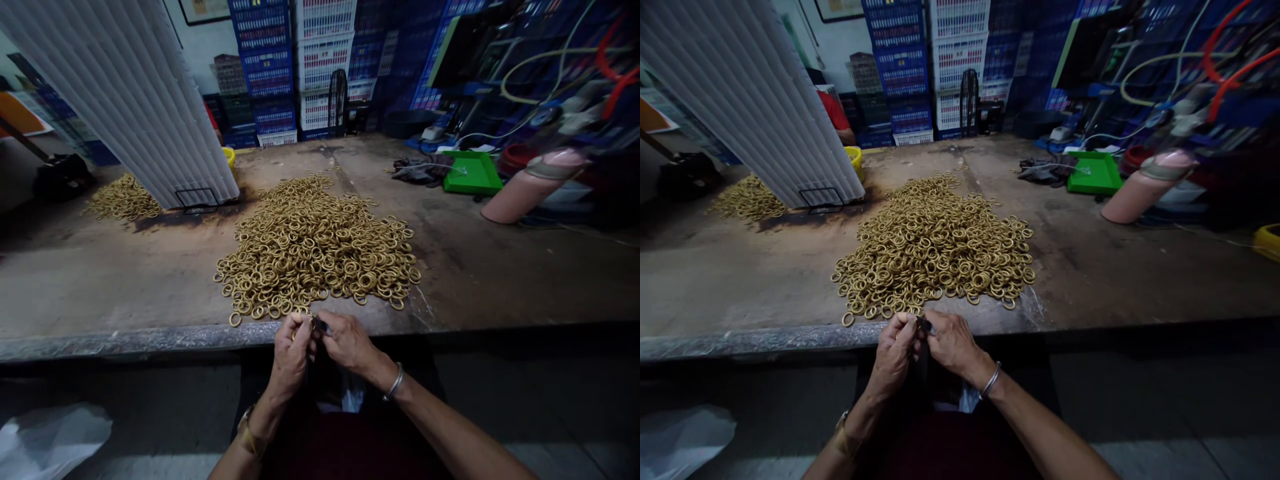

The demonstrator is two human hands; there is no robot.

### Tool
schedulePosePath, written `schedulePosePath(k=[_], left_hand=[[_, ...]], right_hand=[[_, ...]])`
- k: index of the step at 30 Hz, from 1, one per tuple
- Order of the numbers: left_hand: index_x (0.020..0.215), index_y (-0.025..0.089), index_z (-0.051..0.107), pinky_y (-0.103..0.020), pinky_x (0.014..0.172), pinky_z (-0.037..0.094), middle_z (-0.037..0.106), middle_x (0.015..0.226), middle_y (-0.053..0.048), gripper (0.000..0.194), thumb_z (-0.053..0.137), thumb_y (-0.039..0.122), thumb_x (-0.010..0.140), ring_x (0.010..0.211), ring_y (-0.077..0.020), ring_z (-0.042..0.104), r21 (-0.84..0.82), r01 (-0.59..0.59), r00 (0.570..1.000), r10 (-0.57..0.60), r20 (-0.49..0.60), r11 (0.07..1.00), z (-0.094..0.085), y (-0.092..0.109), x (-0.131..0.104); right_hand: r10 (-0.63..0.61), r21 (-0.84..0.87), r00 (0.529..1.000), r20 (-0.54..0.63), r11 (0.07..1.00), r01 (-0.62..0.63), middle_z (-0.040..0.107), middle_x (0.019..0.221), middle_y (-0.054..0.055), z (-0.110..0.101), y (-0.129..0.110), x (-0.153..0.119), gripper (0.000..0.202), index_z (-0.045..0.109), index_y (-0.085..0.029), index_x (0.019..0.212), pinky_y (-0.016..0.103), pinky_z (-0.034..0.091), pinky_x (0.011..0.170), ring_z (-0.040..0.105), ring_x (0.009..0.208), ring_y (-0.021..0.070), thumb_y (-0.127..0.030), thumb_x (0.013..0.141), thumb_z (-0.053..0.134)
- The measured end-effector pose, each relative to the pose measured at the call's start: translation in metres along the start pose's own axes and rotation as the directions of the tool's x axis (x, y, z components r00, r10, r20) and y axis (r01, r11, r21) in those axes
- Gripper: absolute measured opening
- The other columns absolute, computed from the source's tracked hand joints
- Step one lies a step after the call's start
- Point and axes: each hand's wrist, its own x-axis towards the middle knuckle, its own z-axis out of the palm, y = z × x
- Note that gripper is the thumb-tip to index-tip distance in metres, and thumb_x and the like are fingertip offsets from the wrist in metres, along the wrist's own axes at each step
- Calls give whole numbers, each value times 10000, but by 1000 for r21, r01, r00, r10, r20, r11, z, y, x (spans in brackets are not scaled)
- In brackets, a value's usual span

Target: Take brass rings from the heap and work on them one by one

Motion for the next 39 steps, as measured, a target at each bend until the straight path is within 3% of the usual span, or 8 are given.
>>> schedulePosePath(k=[9,15,19,22,28,32,35,39], left_hand=[[716,177,458,-160,412,338,430,504,66,282,528,449,750,418,-58,395,69,-51,998,54,-37,996,0,1,0],[712,168,487,-164,444,330,447,522,55,238,535,394,767,445,-56,391,86,-137,988,142,-57,987,-1,-3,-3],[717,171,479,-161,420,316,515,597,32,237,540,394,768,441,-48,392,-25,-58,998,56,-40,998,-1,-3,-12],[725,181,449,-167,398,319,526,610,31,235,550,390,764,425,-50,390,-202,51,997,-39,67,978,1,0,-21],[756,170,428,-158,402,306,547,707,-1,226,546,362,775,474,-48,419,-462,249,965,-175,197,851,-3,1,-22],[727,146,452,-162,394,297,582,782,-53,257,587,364,731,493,-55,449,-385,329,937,-245,251,862,-8,-14,-24],[665,146,457,-168,366,267,577,675,-34,255,597,356,701,431,-54,426,-233,372,917,-316,244,899,-8,-38,-27],[616,159,480,-198,384,300,469,473,37,191,614,293,644,401,-89,423,-4,398,912,-395,107,917,-8,-77,-25]], right_hand=[[-16,-57,1000,16,998,17,559,627,4,-1,-2,1,112,482,-183,735,231,251,538,473,567,122,-104,693,414],[28,-65,993,115,998,-21,587,648,12,-5,-7,3,114,516,-183,780,227,245,526,498,578,124,-142,732,421],[132,-165,983,128,980,-110,609,668,24,-8,-1,5,166,547,-188,840,231,249,534,527,608,137,-145,735,426],[195,-220,977,84,960,-173,621,709,30,-8,5,9,212,552,-189,905,231,268,559,542,643,140,-142,743,424],[143,-204,989,-43,968,-149,631,829,38,0,-4,27,173,514,-191,959,220,307,628,568,747,141,-241,826,416],[202,-276,979,-27,940,-201,640,847,49,6,-14,41,215,494,-204,999,229,311,624,588,775,159,-336,855,405],[226,-344,974,-5,914,-213,641,846,57,8,-17,46,206,505,-207,953,240,309,616,595,778,172,-361,856,409],[225,-371,974,-20,903,-217,648,836,55,11,-16,46,171,516,-210,909,249,308,607,600,769,181,-341,848,425]])
